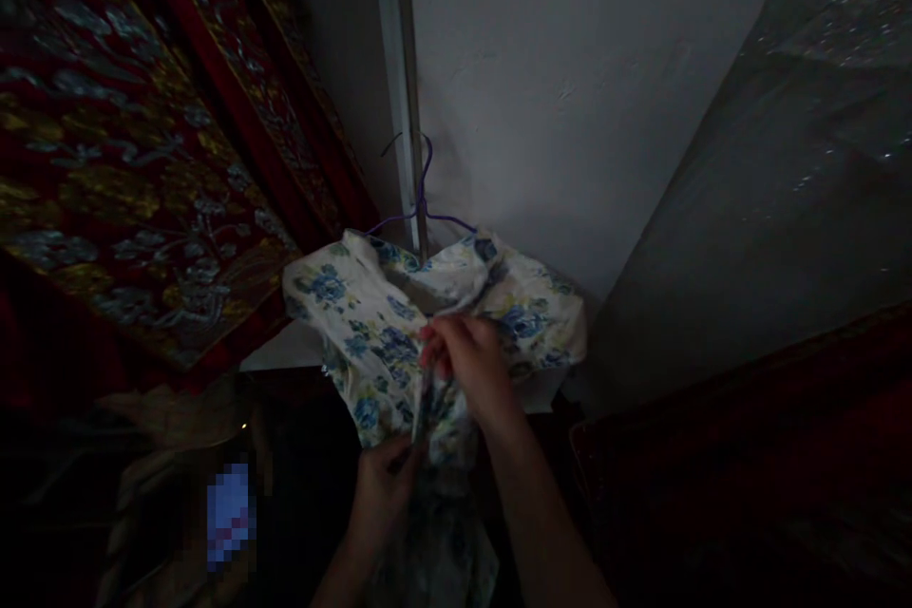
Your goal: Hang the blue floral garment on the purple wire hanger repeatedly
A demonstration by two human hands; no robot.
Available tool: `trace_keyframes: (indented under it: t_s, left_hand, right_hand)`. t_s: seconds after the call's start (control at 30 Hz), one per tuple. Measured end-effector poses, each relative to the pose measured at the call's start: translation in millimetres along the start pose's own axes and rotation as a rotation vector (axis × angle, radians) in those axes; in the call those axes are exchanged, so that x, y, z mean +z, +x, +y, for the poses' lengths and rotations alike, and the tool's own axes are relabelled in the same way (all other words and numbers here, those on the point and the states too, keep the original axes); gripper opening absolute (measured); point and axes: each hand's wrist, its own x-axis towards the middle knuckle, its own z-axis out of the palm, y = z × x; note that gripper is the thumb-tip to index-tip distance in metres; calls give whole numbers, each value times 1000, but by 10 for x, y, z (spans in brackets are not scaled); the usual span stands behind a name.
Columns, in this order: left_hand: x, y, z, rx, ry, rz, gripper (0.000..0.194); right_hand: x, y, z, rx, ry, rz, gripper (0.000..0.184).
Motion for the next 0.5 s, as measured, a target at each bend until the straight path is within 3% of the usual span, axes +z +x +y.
trace_keyframes:
  t_s: [0.13,0.23,0.33,0.5]
  left_hand:
    - [80,50,-57,58,149,-86,36]
    - [20,148,130,96,268,-211,28]
    - [-186,325,594,257,295,-232,17]
    - [-542,743,1677,793,115,121,47]
  right_hand:
    - [45,347,-672,-220,27,52,23]
    - [79,295,-760,-315,-6,9,22]
    - [66,154,-599,-360,-46,-25,21]
    - [37,72,-540,-386,-86,-96,20]
